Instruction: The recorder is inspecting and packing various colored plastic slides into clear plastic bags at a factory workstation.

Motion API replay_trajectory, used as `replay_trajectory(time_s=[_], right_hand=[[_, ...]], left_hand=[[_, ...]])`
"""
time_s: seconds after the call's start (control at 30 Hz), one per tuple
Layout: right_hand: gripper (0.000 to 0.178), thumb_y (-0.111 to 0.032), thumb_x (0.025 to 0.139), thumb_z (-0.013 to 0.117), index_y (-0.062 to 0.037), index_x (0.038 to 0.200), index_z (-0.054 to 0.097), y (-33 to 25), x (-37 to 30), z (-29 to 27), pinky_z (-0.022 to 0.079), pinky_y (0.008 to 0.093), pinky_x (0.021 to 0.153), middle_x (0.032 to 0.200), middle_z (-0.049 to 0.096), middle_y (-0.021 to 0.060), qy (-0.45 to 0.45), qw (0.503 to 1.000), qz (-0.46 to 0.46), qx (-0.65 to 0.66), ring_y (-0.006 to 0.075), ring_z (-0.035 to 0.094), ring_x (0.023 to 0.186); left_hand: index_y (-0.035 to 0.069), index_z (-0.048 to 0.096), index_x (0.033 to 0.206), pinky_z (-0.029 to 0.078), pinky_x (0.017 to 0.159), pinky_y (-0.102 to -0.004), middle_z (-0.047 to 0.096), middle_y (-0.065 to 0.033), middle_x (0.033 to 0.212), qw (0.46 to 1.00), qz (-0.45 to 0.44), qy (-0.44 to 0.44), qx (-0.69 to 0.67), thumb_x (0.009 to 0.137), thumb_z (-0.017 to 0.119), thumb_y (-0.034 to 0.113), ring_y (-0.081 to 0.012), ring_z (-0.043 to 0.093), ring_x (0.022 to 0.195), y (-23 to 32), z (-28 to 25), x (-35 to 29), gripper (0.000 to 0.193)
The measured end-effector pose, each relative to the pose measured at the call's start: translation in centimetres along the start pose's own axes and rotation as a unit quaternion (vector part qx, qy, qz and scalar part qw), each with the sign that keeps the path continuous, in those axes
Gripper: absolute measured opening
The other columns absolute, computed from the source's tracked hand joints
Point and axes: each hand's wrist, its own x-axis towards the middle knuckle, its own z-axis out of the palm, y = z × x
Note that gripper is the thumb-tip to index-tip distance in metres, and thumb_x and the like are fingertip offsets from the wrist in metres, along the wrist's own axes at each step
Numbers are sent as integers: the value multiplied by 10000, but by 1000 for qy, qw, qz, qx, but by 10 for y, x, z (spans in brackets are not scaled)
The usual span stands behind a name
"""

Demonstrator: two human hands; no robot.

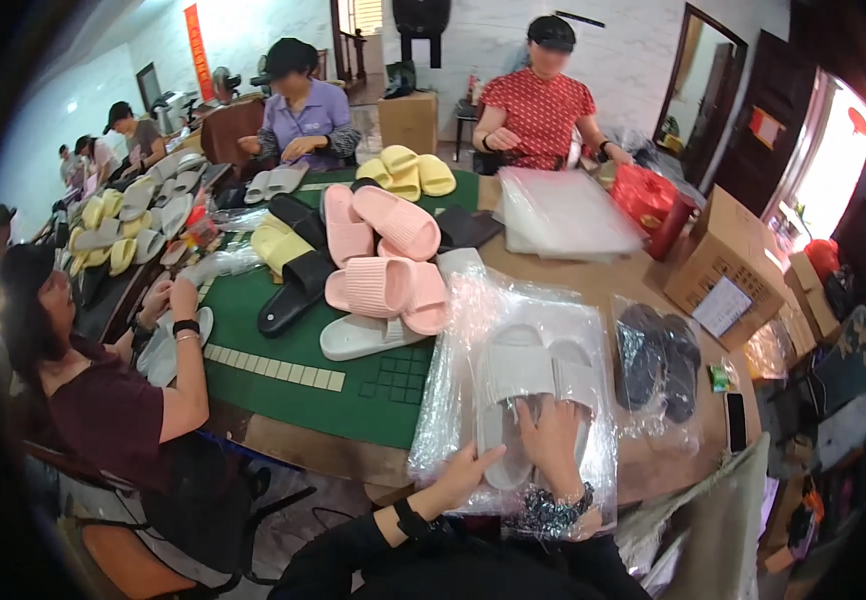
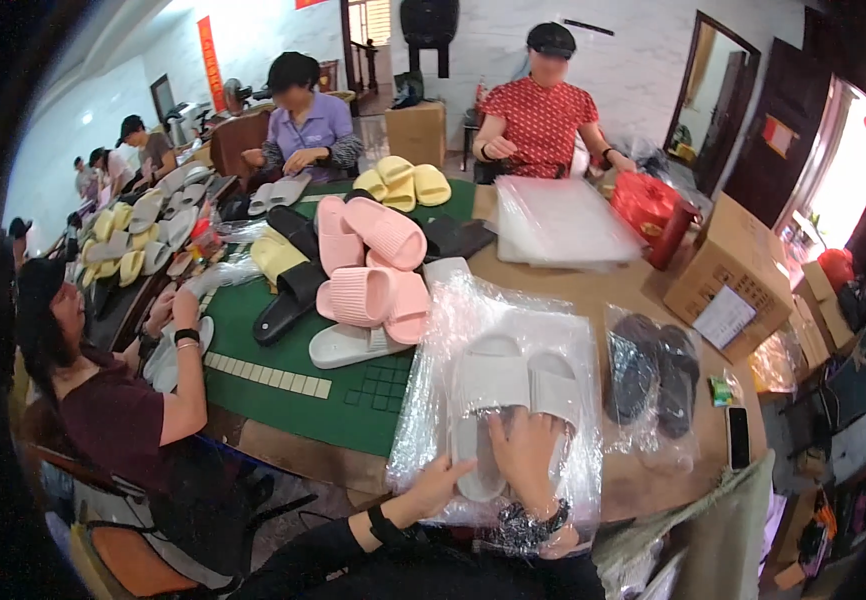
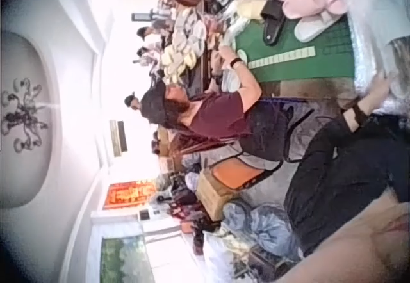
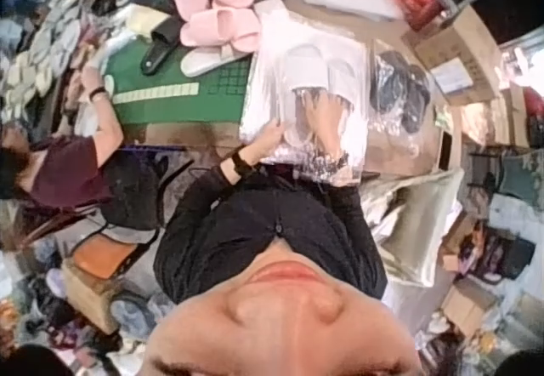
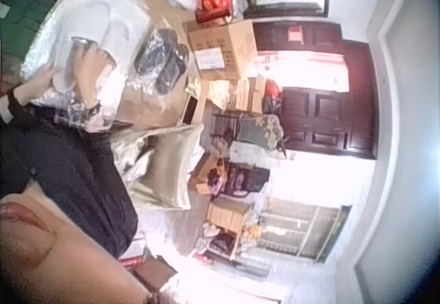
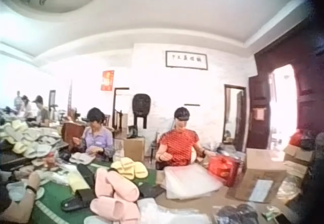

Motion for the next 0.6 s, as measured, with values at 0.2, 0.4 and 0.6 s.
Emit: replay_trajectory(time_s=[0.2,0.4,0.6], right_hand=[[381,-394,864,573,-23,839,657,-1,21,5,352,552,873,888,588,269,-43,994,-21,-101,432,510,950],[458,-391,851,588,-53,1160,569,3,27,2,361,559,876,1052,554,257,-172,985,-33,-5,447,474,1055],[640,-422,853,596,-95,1372,414,11,-38,-24,259,594,1022,1424,292,312,-174,984,-40,13,490,331,1266]], left_hand=[[-23,534,1120,551,733,-329,645,-95,960,997,-56,-47,-28,935,578,226,-171,646,848,-23,-23,16,313],[-33,536,1080,527,773,-343,626,-96,984,984,-56,-87,-145,934,576,240,-187,636,846,-7,-22,13,312],[0,467,1237,462,925,-403,581,-133,1135,981,-73,-101,-151,978,462,287,-249,594,1024,-29,-38,11,386]])
